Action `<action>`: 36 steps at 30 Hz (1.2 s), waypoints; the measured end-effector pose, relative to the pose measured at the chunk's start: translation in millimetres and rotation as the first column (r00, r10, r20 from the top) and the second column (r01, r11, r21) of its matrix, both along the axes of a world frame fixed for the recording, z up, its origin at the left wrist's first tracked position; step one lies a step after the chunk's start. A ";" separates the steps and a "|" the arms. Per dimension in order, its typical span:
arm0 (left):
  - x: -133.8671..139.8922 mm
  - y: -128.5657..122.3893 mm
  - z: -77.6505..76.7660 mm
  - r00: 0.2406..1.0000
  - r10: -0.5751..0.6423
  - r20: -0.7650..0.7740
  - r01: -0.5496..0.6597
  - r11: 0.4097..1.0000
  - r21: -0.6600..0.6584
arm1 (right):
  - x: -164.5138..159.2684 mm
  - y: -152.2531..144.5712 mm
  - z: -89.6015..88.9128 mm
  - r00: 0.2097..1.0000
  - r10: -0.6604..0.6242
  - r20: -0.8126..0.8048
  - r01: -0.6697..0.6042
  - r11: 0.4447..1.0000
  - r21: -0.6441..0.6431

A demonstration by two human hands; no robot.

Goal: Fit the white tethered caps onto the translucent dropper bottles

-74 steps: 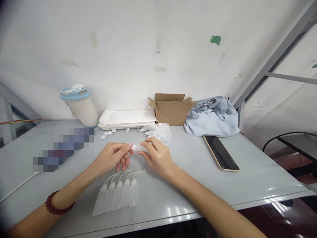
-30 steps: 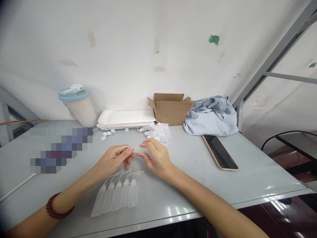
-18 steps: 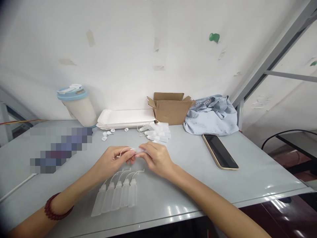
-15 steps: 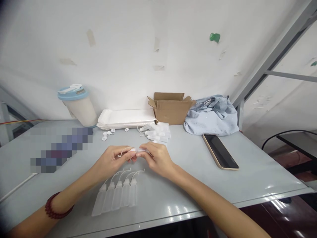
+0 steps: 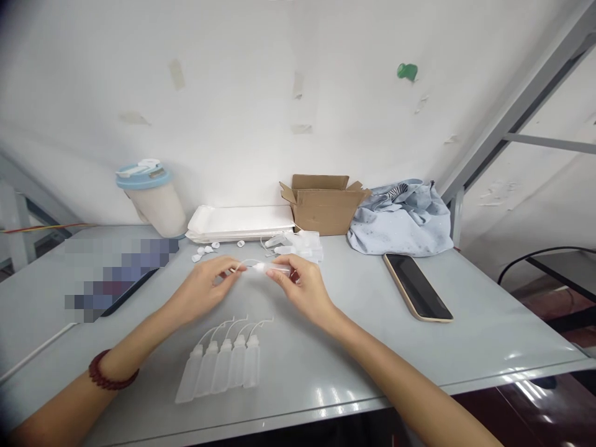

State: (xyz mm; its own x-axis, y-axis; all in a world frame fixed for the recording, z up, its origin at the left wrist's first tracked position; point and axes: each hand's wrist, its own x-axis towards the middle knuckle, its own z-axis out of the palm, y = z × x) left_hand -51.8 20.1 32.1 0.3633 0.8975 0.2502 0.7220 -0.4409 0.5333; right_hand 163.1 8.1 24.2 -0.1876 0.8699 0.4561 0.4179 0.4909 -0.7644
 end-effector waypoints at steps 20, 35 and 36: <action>-57.4 39.8 -1.4 0.798 0.342 -0.496 -0.381 0.924 0.024 | 8.4 24.1 -36.5 0.645 -0.270 0.714 0.057 0.950 0.308; -26.0 17.0 14.3 0.964 0.242 0.114 -0.180 0.902 -0.393 | 3.7 -4.7 6.0 0.915 0.130 0.381 -0.086 0.988 -0.129; -22.7 14.5 15.5 0.961 0.232 0.148 -0.150 0.893 -0.424 | 1.4 -11.6 11.6 0.900 0.250 0.358 -0.163 0.953 -0.256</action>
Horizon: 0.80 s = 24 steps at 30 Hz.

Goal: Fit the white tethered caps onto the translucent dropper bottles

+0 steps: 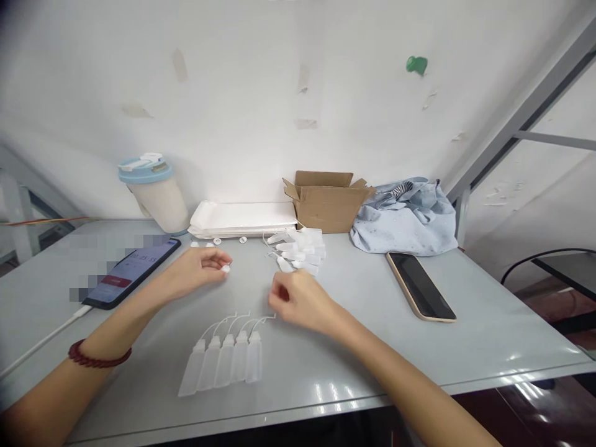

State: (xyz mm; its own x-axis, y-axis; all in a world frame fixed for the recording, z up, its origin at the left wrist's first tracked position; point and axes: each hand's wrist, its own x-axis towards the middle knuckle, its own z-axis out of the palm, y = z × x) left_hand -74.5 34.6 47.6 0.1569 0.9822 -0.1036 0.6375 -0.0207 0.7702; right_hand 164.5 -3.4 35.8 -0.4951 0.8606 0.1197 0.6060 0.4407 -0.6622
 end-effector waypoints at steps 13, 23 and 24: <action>17.6 -16.8 -3.7 0.973 -0.153 0.173 0.178 0.974 -0.139 | -17.3 -27.3 0.0 0.955 0.266 0.131 -0.204 0.910 -0.360; 20.5 -20.8 -1.1 0.920 -0.204 0.334 0.293 0.925 -0.241 | -13.3 -20.7 3.1 0.957 0.087 0.275 -0.034 0.981 -0.190; 20.4 -21.5 -0.5 0.912 -0.208 0.353 0.306 0.919 -0.250 | -11.9 -18.7 2.9 0.962 0.070 0.264 -0.025 0.985 -0.169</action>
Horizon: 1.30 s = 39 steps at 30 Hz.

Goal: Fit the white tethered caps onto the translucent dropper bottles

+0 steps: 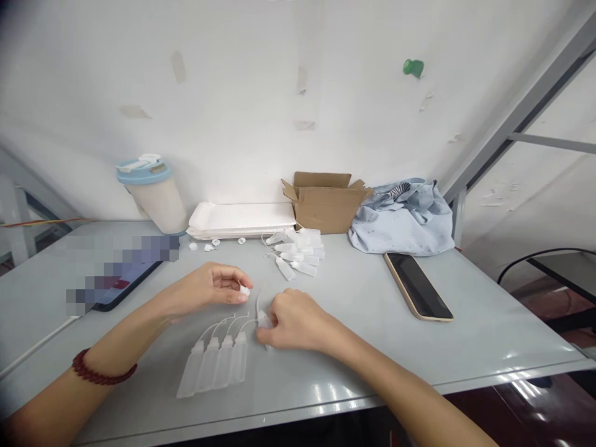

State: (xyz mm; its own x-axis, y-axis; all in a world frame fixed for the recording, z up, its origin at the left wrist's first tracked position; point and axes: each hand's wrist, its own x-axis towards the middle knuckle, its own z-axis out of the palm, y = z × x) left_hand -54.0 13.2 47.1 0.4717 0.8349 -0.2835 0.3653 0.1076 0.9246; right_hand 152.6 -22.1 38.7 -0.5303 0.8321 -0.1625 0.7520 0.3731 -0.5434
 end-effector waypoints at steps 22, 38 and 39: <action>21.1 -16.4 -4.2 0.985 0.154 -0.080 -0.083 0.825 0.560 | 4.2 14.7 -28.3 0.999 -0.049 0.011 0.029 0.752 0.659; 16.6 -12.4 2.5 0.997 0.075 0.031 -0.080 0.866 0.494 | 6.9 16.5 -22.1 0.949 0.090 -0.302 0.088 0.845 0.528; 16.4 -12.4 2.9 0.997 0.068 0.044 -0.081 0.866 0.493 | 6.8 16.4 -19.8 0.937 0.074 -0.341 0.103 0.875 0.473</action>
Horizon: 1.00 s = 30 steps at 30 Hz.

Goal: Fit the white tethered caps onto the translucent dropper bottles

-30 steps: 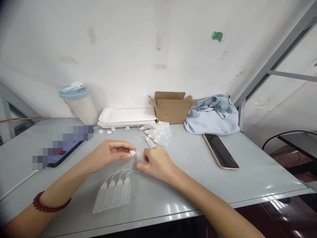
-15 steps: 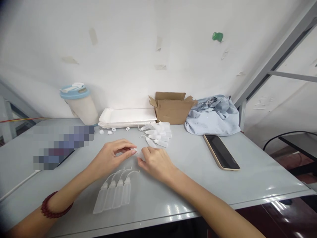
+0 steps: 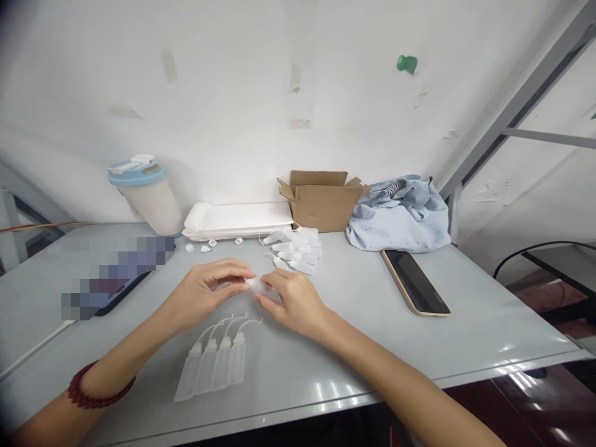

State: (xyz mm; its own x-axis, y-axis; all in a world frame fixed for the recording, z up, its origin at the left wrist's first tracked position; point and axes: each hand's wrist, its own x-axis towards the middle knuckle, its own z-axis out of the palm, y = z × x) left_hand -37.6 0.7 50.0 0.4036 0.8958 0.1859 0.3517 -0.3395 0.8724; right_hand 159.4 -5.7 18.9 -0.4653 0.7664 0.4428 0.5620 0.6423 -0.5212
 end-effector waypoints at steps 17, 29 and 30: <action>-0.5 -2.0 2.3 0.981 0.047 -0.187 -0.076 0.985 -0.154 | -1.1 -3.8 13.8 0.996 0.011 -0.093 -0.034 0.967 -0.253; -0.1 -1.6 3.6 0.985 0.005 -0.170 -0.017 0.997 -0.070 | 1.2 -0.9 18.8 0.984 -0.026 -0.177 -0.058 0.888 -0.455; -2.1 -0.4 4.4 0.988 -0.022 -0.153 0.010 0.997 -0.078 | 1.7 -0.3 19.4 0.978 -0.023 -0.207 -0.088 0.856 -0.509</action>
State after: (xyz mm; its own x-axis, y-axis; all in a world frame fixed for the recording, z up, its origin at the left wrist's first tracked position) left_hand -39.8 0.3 54.3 0.4367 0.8982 0.0512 0.4789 -0.2803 0.8320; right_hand 161.1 -6.0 38.3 -0.4388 0.8953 0.0764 0.3946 0.2684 -0.8788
